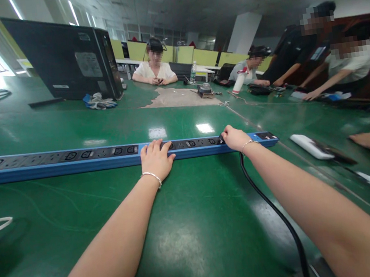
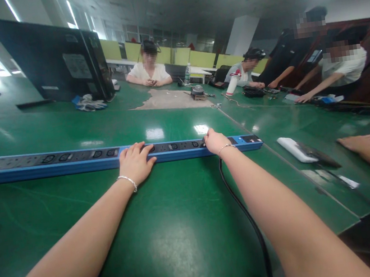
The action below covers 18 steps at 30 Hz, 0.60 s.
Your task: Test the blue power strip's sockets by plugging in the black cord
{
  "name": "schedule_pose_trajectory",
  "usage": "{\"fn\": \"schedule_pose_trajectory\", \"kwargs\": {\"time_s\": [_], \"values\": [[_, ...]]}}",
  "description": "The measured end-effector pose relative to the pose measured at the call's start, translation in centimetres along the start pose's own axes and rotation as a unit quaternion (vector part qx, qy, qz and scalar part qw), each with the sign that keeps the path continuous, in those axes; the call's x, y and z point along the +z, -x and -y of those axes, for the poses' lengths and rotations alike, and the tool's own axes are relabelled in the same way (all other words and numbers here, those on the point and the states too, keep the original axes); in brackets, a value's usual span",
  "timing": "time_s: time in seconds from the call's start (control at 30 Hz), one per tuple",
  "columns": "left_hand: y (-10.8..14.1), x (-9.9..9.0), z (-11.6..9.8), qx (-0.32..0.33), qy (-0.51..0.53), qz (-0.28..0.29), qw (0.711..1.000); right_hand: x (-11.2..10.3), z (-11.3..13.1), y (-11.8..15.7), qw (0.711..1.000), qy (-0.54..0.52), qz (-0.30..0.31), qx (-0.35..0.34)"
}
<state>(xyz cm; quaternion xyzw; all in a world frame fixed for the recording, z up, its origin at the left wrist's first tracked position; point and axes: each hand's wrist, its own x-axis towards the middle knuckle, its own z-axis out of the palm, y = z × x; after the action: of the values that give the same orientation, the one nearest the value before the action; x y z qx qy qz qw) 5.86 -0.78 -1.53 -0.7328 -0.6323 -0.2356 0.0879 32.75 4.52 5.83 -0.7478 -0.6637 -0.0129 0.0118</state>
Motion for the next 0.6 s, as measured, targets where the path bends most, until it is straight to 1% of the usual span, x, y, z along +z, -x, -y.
{"fn": "schedule_pose_trajectory", "kwargs": {"time_s": [0.33, 0.6], "values": [[0.0, -0.1, -0.1, -0.008, 0.008, 0.0, 1.0, 0.9, 1.5, 1.3, 1.0, 0.026, 0.004, -0.004], [0.0, -0.1, -0.1, -0.006, -0.009, 0.004, 1.0, 1.0, 1.3, 1.3, 1.0, 0.018, -0.003, -0.012]]}}
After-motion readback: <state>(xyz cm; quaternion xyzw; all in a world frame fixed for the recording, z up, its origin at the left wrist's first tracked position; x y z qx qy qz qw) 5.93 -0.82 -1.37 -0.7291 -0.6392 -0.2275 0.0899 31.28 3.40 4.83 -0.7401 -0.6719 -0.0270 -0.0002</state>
